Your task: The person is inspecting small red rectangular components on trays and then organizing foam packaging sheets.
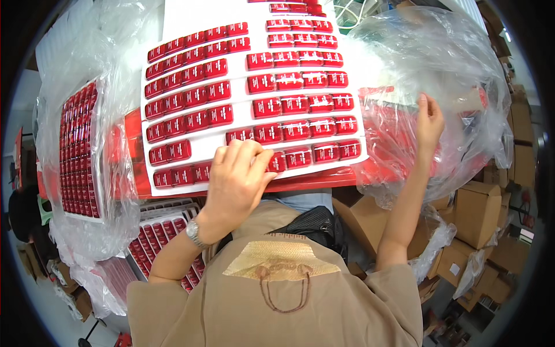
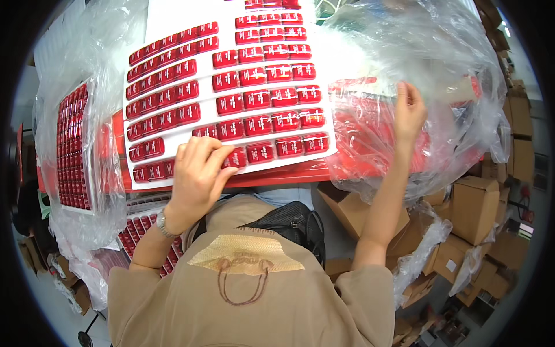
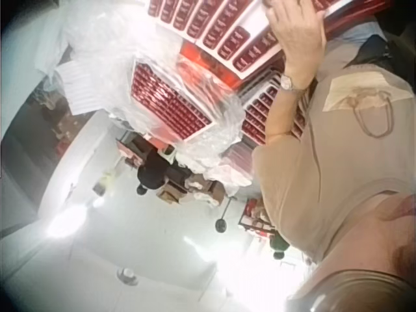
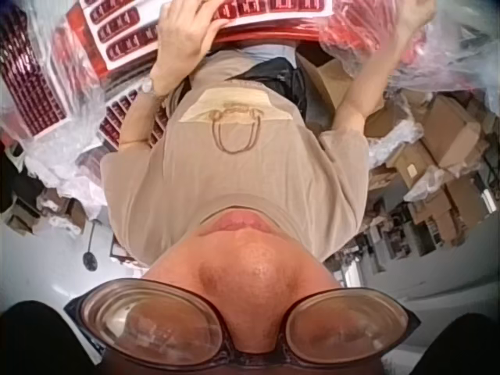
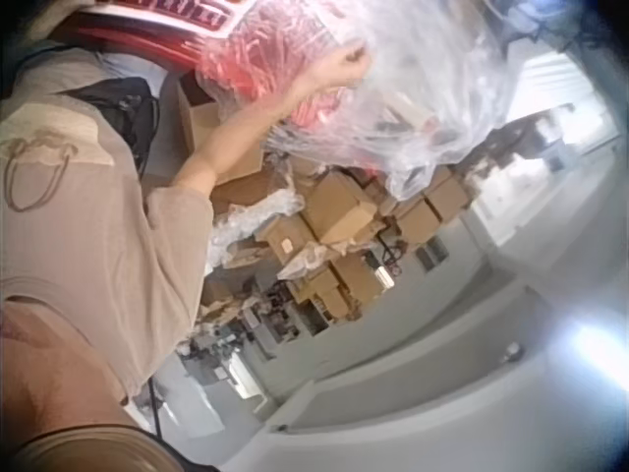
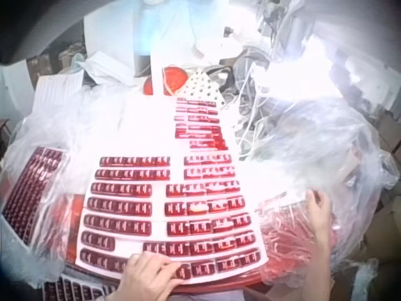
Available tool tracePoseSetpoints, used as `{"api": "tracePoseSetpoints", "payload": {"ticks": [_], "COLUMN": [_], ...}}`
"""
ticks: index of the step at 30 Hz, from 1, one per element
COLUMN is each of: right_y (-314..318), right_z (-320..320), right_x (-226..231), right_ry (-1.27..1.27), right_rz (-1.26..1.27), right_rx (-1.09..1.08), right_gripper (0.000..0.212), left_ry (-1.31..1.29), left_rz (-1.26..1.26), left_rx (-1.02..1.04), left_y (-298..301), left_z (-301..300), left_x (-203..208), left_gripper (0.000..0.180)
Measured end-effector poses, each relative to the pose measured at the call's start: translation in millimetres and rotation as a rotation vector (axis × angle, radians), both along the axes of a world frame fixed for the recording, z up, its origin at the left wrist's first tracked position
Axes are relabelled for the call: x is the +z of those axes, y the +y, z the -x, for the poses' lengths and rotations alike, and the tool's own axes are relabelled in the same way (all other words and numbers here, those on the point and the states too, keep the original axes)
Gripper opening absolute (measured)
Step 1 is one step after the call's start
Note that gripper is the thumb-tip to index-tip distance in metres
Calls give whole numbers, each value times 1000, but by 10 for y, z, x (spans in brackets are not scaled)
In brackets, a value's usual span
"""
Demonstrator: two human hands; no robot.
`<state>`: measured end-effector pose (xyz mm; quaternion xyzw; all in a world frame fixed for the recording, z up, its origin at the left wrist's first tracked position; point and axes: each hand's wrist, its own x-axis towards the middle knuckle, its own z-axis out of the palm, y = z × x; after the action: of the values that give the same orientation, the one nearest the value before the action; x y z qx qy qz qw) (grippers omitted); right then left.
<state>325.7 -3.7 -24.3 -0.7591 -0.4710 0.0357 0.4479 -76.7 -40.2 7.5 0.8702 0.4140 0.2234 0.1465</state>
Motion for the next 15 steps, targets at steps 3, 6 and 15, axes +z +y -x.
{"api": "tracePoseSetpoints", "payload": {"ticks": [3, 6, 15], "right_y": [181, 233, 323], "right_z": [-933, -1109, 142], "right_x": [-372, -704, -685], "right_ry": [-548, -455, -740], "right_rz": [337, 787, 207], "right_rx": [-320, -592, 269], "right_gripper": [45, 52, 26], "left_ry": [-32, 4, 2], "left_rz": [18, -42, -69], "left_rx": [-4, -6, 109], "left_y": [28, 11, -83], "left_z": [-106, -35, 455], "left_x": [-85, -102, -68], "left_gripper": [35, 38, 42]}}
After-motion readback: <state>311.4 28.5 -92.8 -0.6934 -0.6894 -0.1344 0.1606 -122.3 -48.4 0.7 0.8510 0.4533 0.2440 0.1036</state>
